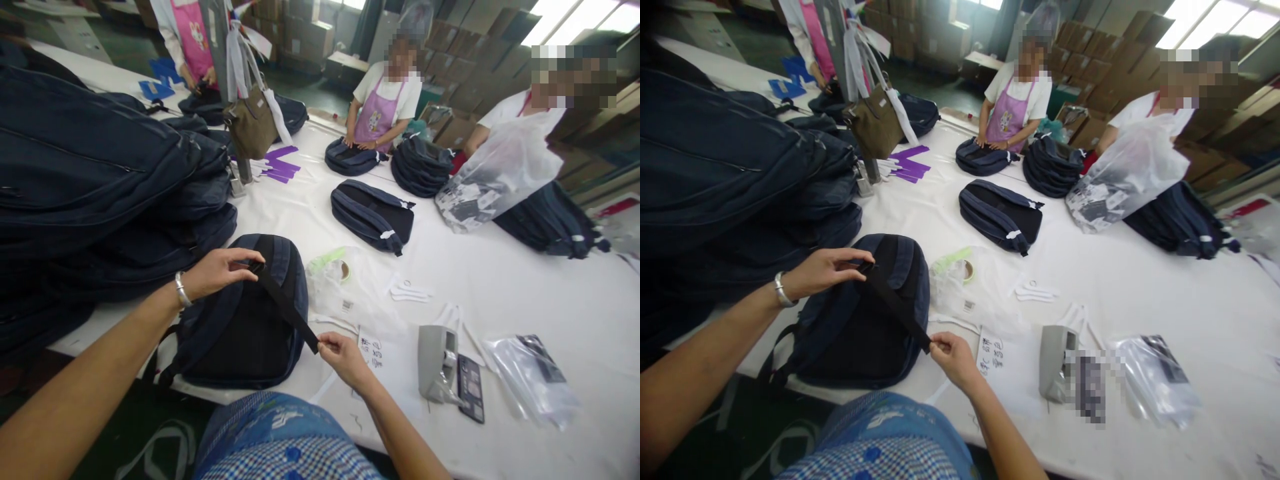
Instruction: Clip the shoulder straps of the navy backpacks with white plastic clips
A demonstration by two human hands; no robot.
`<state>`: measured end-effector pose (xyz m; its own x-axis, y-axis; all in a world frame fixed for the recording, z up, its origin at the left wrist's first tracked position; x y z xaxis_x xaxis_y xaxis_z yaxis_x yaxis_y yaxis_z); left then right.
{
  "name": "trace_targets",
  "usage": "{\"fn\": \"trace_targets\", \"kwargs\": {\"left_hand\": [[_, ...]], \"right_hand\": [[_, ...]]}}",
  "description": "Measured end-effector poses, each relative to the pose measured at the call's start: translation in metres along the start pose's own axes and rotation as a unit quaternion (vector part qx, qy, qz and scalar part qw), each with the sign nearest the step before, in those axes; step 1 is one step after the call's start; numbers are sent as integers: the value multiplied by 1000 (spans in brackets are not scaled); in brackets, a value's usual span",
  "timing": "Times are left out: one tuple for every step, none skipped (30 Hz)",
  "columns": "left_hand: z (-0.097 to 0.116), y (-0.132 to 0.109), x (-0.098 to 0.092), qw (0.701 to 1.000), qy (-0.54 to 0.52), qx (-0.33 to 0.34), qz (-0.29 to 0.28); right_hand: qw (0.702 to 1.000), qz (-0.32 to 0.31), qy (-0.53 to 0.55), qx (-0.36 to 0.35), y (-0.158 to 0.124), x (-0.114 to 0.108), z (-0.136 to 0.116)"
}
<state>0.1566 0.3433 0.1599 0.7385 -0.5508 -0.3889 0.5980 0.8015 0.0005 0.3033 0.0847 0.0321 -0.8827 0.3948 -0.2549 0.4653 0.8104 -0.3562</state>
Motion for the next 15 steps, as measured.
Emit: {"fn": "trace_targets", "kwargs": {"left_hand": [[-3, 0, 4, 1000, 20, 15, -19], [-5, 0, 9, 998, 42, 33, -38], [-6, 0, 14, 995, 64, 52, -55], [-6, -1, 19, 992, 84, 72, -66], [-4, -1, 23, 988, 101, 93, -72], [-1, -2, 26, 984, 115, 114, -77], [3, -3, 31, 979, 128, 135, -81], [7, -5, 35, 973, 143, 156, -87], [12, -7, 39, 967, 159, 176, -93], [16, -9, 43, 961, 174, 192, -99], [20, -11, 47, 955, 188, 206, -104], [23, -12, 51, 949, 199, 217, -108], [26, -14, 54, 946, 206, 226, -111], [29, -15, 56, 943, 208, 233, -113], [31, -16, 59, 942, 207, 238, -117]], "right_hand": [[999, 6, -34, -10, 1, 2, 10], [998, 12, -65, -22, 3, 5, 18], [995, 15, -91, -36, 5, 9, 26], [993, 15, -111, -48, 6, 14, 31], [990, 12, -127, -57, 8, 19, 36], [988, 9, -141, -66, 9, 25, 38], [985, 11, -154, -76, 10, 29, 38], [982, 22, -164, -90, 12, 31, 33], [979, 43, -166, -107, 13, 31, 25], [976, 72, -159, -126, 15, 30, 14], [974, 101, -142, -146, 18, 27, 1], [972, 124, -118, -164, 20, 26, -12], [971, 134, -89, -176, 24, 26, -23], [972, 130, -62, -185, 29, 29, -33], [975, 113, -37, -190, 34, 35, -41]]}}
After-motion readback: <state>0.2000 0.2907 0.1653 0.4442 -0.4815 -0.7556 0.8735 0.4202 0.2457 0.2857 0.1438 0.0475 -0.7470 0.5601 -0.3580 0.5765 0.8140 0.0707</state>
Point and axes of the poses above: each hand's wrist, its own y-axis towards the middle knuckle, its own x-axis out of the palm, z = x × y, the point moved 10 cm from there along y, towards the middle knuckle, and after that the axes turned 12 degrees about z, right-handed, at the moved point
